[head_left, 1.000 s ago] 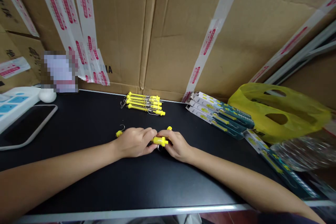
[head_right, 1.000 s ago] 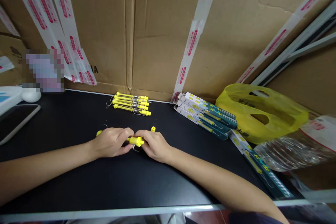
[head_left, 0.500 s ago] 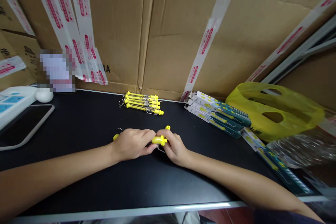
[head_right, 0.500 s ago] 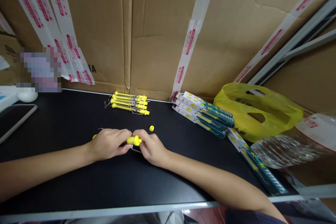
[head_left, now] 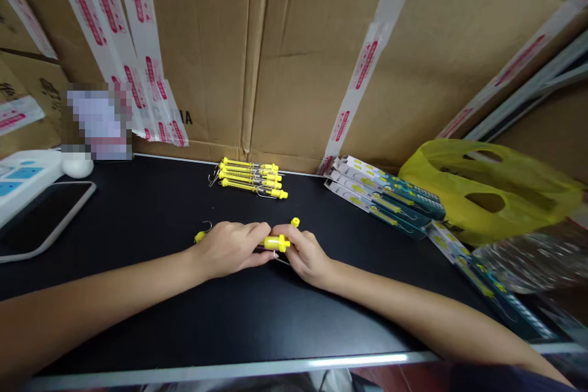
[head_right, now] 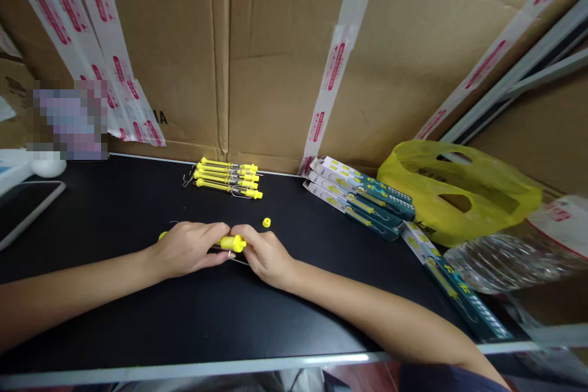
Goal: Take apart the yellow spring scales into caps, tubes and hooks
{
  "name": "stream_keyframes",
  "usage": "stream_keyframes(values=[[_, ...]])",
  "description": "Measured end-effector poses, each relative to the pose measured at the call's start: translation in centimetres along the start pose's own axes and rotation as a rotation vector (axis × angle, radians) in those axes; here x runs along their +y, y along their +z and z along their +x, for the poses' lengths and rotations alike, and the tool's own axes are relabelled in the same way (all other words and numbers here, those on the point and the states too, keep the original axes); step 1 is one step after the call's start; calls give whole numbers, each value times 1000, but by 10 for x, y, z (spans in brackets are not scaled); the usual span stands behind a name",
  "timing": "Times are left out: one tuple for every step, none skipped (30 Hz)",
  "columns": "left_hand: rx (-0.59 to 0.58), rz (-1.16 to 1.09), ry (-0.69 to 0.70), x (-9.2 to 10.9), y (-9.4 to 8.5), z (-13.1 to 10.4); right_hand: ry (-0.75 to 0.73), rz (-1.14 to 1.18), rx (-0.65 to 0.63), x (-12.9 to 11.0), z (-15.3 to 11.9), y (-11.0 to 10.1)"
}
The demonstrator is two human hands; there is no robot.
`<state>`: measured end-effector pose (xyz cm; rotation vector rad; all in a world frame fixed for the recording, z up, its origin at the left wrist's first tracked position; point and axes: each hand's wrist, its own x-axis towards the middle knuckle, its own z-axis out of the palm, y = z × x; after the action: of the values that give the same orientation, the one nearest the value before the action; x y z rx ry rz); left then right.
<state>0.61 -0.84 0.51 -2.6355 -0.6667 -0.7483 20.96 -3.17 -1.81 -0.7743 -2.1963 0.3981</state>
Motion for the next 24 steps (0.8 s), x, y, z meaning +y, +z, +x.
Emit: stream_keyframes(values=[[-14, 4, 3, 0, -1, 0, -7, 14, 3, 0, 0, 0], [-23, 9, 9, 0, -1, 0, -6, 31, 9, 0, 1, 1], [-28, 15, 11, 0, -1, 0, 7, 49, 19, 0, 1, 1], [-31, 21, 7, 0, -1, 0, 30, 66, 32, -1, 2, 2], [-37, 27, -1, -1, 0, 0, 57, 84, 43, -1, 3, 2], [-45, 32, -8, -1, 0, 1, 84, 102, 52, -2, 4, 2], [-51, 39, -15, -2, 1, 1, 106, 120, 58, -2, 5, 2], [-55, 46, -20, -2, 2, 1, 122, 137, 62, -2, 6, 2], [-55, 52, -21, -3, 2, 1, 130, 151, 63, -2, 7, 1], [-55, 56, -21, -4, 2, 1, 131, 160, 64, -2, 8, 1], [-55, 57, -21, -4, 3, 1, 128, 163, 62, -2, 9, 0], [-57, 56, -22, -4, 3, 2, 122, 161, 58, -1, 9, 0], [-65, 53, -24, -5, 3, 2, 116, 155, 52, -1, 9, -1], [-74, 47, -24, -5, 2, 2, 110, 148, 45, 0, 9, -1], [-83, 42, -25, -5, 2, 2, 105, 141, 40, 0, 8, -1], [-90, 37, -26, -5, 2, 2, 101, 134, 38, 0, 8, -1], [-96, 33, -29, -4, 1, 3, 100, 127, 38, 1, 8, -1], [-104, 29, -34, -4, 0, 4, 102, 120, 41, 1, 7, -1], [-114, 26, -43, -3, -2, 5, 107, 113, 44, 1, 7, 0], [-126, 25, -55, -2, -4, 6, 114, 105, 46, 2, 6, 0], [-142, 22, -71, -1, -6, 8, 122, 98, 46, 2, 6, 1], [-157, 17, -87, 1, -8, 9, 128, 92, 41, 3, 5, 1], [-172, 7, -100, 2, -10, 11, 131, 90, 34, 3, 4, 1], [-186, -6, -110, 4, -11, 12, 130, 90, 23, 3, 4, 2]])
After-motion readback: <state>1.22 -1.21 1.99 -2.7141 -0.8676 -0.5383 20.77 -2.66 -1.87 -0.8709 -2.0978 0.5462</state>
